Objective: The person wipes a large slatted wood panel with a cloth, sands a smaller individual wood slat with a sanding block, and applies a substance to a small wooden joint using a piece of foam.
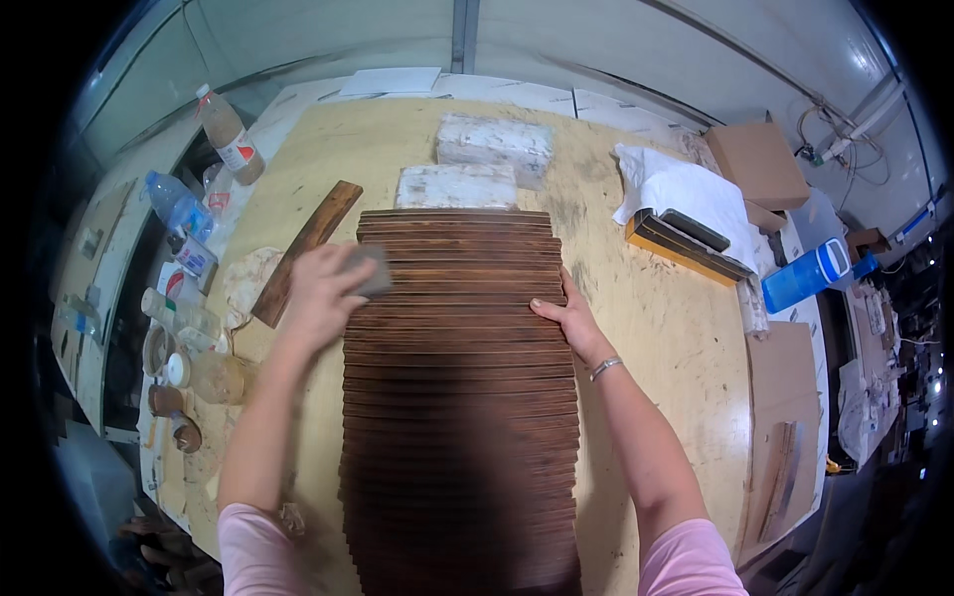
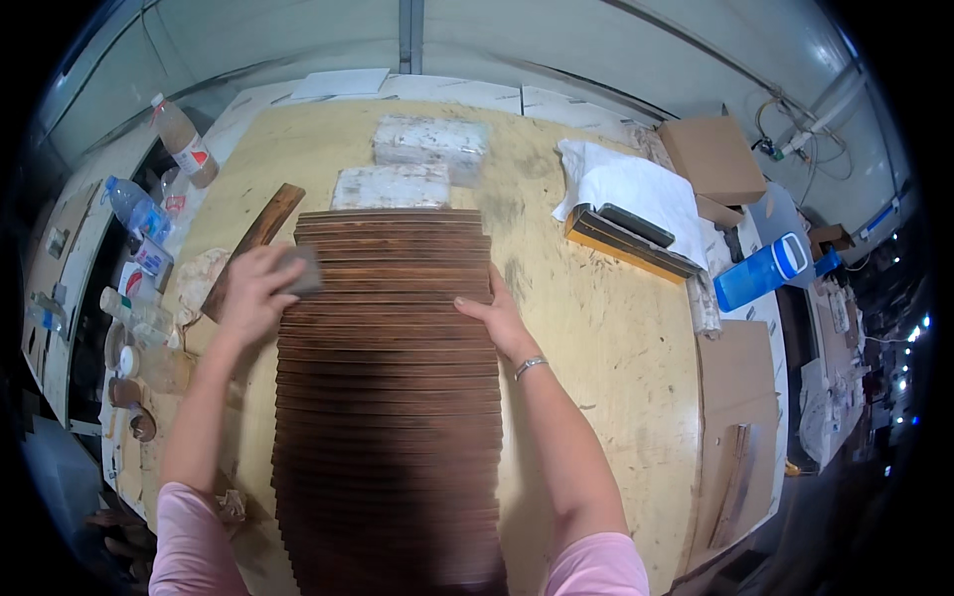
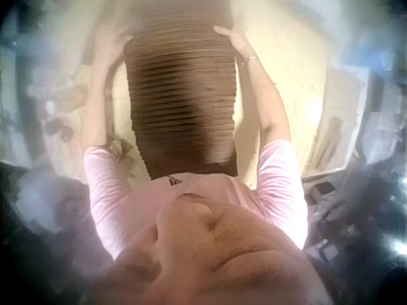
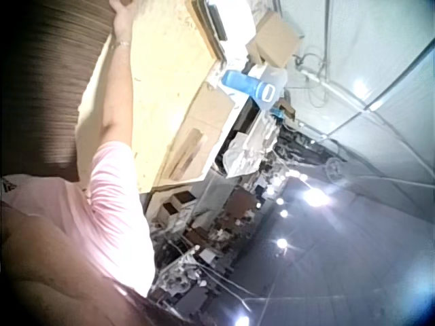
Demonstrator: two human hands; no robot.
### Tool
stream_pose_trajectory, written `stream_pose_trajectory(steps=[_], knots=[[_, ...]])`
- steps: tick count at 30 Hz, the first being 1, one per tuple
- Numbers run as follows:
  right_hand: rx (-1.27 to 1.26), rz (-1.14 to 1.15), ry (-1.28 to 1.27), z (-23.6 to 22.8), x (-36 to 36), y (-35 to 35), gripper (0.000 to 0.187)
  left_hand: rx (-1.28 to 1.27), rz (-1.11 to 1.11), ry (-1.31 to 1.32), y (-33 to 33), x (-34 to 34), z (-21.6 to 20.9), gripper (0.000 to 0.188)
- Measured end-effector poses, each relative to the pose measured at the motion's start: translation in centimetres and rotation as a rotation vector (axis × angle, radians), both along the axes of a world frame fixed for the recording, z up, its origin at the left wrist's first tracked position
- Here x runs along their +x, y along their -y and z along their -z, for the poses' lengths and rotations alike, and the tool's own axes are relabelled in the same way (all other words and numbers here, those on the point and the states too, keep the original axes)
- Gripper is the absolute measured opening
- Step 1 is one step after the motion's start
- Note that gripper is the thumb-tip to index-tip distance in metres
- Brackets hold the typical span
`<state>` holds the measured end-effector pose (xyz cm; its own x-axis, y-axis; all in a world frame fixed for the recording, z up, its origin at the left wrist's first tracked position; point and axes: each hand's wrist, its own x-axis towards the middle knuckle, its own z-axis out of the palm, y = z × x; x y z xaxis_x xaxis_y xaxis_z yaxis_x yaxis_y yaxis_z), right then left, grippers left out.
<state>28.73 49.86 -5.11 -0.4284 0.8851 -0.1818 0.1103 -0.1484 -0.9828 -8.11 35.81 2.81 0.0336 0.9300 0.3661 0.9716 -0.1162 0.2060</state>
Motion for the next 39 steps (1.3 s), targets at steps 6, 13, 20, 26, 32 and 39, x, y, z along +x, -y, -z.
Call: stream_pose_trajectory(steps=[6, 13, 20, 26, 32, 39], knots=[[-0.037, -0.039, 0.031, -1.9, 0.1, 0.3, 0.102, 0.028, -0.153, -0.05, 0.5, -1.5, 0.3, 0.054], [0.262, 0.088, 0.276, -0.4, -1.3, 1.7, 0.092, -0.079, 0.077, 0.115, 4.1, 1.6, 0.2, 0.058], [0.333, 0.112, 0.355, -0.9, -1.3, 2.2, 0.085, 0.032, 0.074, -0.023, 5.0, -0.4, 0.0, 0.056], [0.34, 0.133, 0.393, -2.6, -2.5, 3.1, 0.076, 0.119, 0.33, 0.071, -0.1, 9.2, 1.9, 0.056], [0.368, 0.114, 0.344, -1.6, -1.7, 2.4, 0.07, -0.021, 0.169, 0.096, 2.2, 7.6, 0.8, 0.049], [0.359, 0.13, 0.499, -1.7, -1.8, 2.6, 0.075, -0.079, -0.339, 0.231, 13.9, 0.1, 1.7, 0.059]])
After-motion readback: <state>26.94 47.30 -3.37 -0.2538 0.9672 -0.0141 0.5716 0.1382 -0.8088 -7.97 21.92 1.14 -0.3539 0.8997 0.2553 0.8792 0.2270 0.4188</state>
